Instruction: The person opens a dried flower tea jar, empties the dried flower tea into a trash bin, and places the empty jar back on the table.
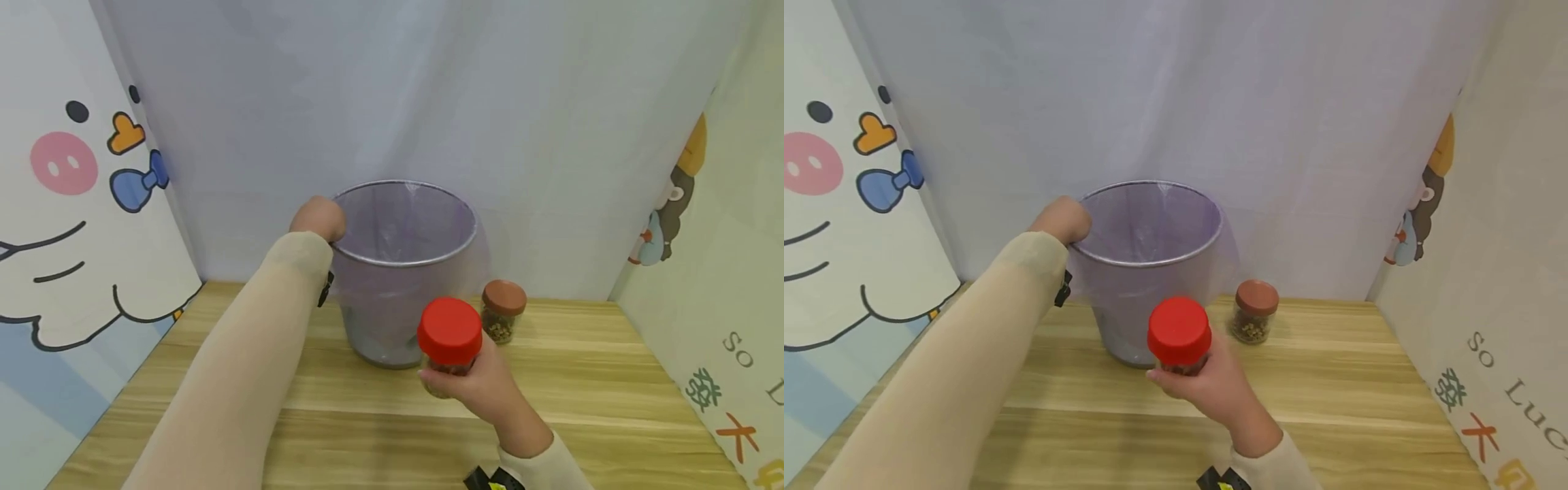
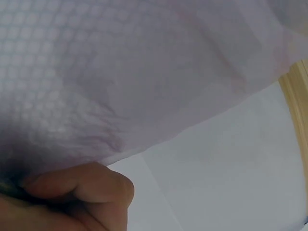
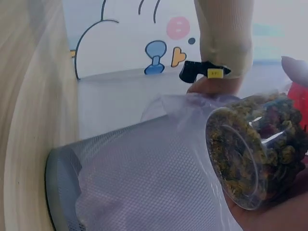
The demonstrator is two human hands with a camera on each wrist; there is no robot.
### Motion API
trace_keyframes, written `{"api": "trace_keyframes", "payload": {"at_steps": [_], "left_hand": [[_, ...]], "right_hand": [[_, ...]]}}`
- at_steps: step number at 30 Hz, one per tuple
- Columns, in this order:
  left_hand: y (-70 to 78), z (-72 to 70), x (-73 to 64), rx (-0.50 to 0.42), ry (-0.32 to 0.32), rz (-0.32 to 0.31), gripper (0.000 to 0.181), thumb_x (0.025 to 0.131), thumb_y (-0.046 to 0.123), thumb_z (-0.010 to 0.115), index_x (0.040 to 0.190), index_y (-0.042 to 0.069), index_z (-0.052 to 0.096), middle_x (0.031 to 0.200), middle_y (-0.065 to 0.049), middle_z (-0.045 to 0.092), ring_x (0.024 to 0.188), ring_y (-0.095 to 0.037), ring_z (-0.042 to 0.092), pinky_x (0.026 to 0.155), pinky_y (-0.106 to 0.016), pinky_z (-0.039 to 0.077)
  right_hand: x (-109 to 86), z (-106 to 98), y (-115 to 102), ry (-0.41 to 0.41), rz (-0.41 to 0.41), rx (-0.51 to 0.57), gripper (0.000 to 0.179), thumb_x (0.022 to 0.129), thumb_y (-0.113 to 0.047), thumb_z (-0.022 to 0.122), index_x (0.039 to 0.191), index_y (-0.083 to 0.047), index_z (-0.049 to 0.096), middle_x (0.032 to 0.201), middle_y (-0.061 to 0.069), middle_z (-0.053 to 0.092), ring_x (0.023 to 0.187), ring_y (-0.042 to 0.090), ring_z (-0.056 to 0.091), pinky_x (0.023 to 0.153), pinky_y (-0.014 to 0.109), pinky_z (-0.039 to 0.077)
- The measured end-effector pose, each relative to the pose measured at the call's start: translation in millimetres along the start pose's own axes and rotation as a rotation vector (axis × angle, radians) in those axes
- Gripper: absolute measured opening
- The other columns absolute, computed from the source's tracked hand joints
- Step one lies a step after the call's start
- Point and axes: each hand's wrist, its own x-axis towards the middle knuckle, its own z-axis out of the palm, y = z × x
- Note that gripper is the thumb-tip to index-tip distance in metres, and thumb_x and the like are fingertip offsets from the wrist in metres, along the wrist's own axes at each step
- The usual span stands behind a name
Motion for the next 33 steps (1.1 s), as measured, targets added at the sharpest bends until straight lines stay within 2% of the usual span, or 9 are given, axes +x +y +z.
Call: {"api": "trace_keyframes", "payload": {"at_steps": [5,10,14,23,25,28,30,31,33], "left_hand": [[-2.1,-0.1,2.1,-0.013,-0.003,0.004,0.039,0.105,0.005,0.028,0.072,0.007,0.049,0.116,-0.023,0.055,0.078,-0.025,0.042,0.075,-0.038,0.043],[-0.3,-1.1,-1.3,-0.027,0.006,0.007,0.040,0.104,0.002,0.029,0.067,0.009,0.044,0.099,-0.019,0.054,0.069,-0.021,0.035,0.064,-0.034,0.039],[0.9,-2.3,-1.5,-0.024,0.011,0.016,0.041,0.104,0.002,0.029,0.066,0.010,0.042,0.092,-0.018,0.053,0.066,-0.019,0.032,0.060,-0.032,0.036],[-1.6,-8.3,-7.9,-0.029,0.006,0.051,0.040,0.106,0.007,0.026,0.081,0.003,0.057,0.112,-0.022,0.061,0.080,-0.025,0.048,0.079,-0.039,0.047],[-1.3,-9.7,-10.0,-0.023,0.017,0.069,0.040,0.105,0.008,0.026,0.077,0.005,0.055,0.106,-0.020,0.060,0.079,-0.025,0.048,0.077,-0.039,0.047],[-3.0,-9.5,-9.4,-0.090,0.016,0.060,0.036,0.103,0.009,0.026,0.073,0.010,0.045,0.079,-0.011,0.051,0.060,-0.018,0.040,0.058,-0.032,0.042],[-5.5,-10.0,-9.3,-0.175,0.015,0.034,0.035,0.102,0.013,0.026,0.091,-0.001,0.055,0.066,-0.003,0.040,0.050,-0.014,0.031,0.048,-0.029,0.035],[-7.2,-10.5,-8.9,-0.220,0.007,0.013,0.041,0.103,0.017,0.026,0.111,-0.009,0.056,0.063,-0.001,0.037,0.047,-0.012,0.027,0.046,-0.028,0.032],[-10.4,-12.7,-10.0,-0.302,-0.004,-0.028,0.061,0.105,0.026,0.026,0.152,-0.013,0.027,0.062,0.000,0.039,0.045,-0.011,0.027,0.044,-0.029,0.033]], "right_hand": [[-4.1,10,-6,-0.048,-0.021,0.068,0.049,0.079,0.008,0.083,0.119,-0.007,0.060,0.089,0.011,0.069,0.077,0.022,0.066,0.072,0.037,0.057],[-6.1,14,-9,-0.062,0.010,0.060,0.064,0.077,0.007,0.086,0.130,-0.012,0.055,0.095,0.014,0.069,0.084,0.025,0.068,0.080,0.038,0.057],[-5.7,15,-9,-0.066,0.003,0.058,0.066,0.077,0.009,0.086,0.132,-0.012,0.055,0.096,0.012,0.069,0.084,0.025,0.067,0.078,0.038,0.058],[-6.1,19,-9,-0.065,-0.003,0.039,0.066,0.076,0.005,0.088,0.131,-0.011,0.055,0.100,0.007,0.069,0.086,0.025,0.068,0.082,0.038,0.057],[-6.7,20,-10,-0.055,0.004,0.021,0.068,0.076,0.003,0.090,0.132,-0.014,0.056,0.105,0.005,0.070,0.094,0.025,0.068,0.087,0.038,0.056],[-7.2,20,-11,-0.045,-0.012,-0.019,0.070,0.074,-0.001,0.092,0.133,-0.015,0.057,0.114,0.004,0.069,0.104,0.024,0.066,0.095,0.038,0.053],[-7.2,20,-12,-0.037,-0.031,-0.049,0.072,0.073,-0.003,0.093,0.134,-0.015,0.058,0.120,0.004,0.068,0.111,0.025,0.064,0.099,0.038,0.051],[-7.1,20,-12,-0.036,-0.038,-0.060,0.072,0.072,-0.003,0.094,0.134,-0.014,0.058,0.120,0.004,0.068,0.111,0.025,0.064,0.099,0.038,0.050],[-7.1,21,-12,-0.036,-0.050,-0.080,0.070,0.073,-0.004,0.094,0.133,-0.013,0.059,0.119,0.004,0.068,0.110,0.025,0.065,0.099,0.038,0.051]]}}
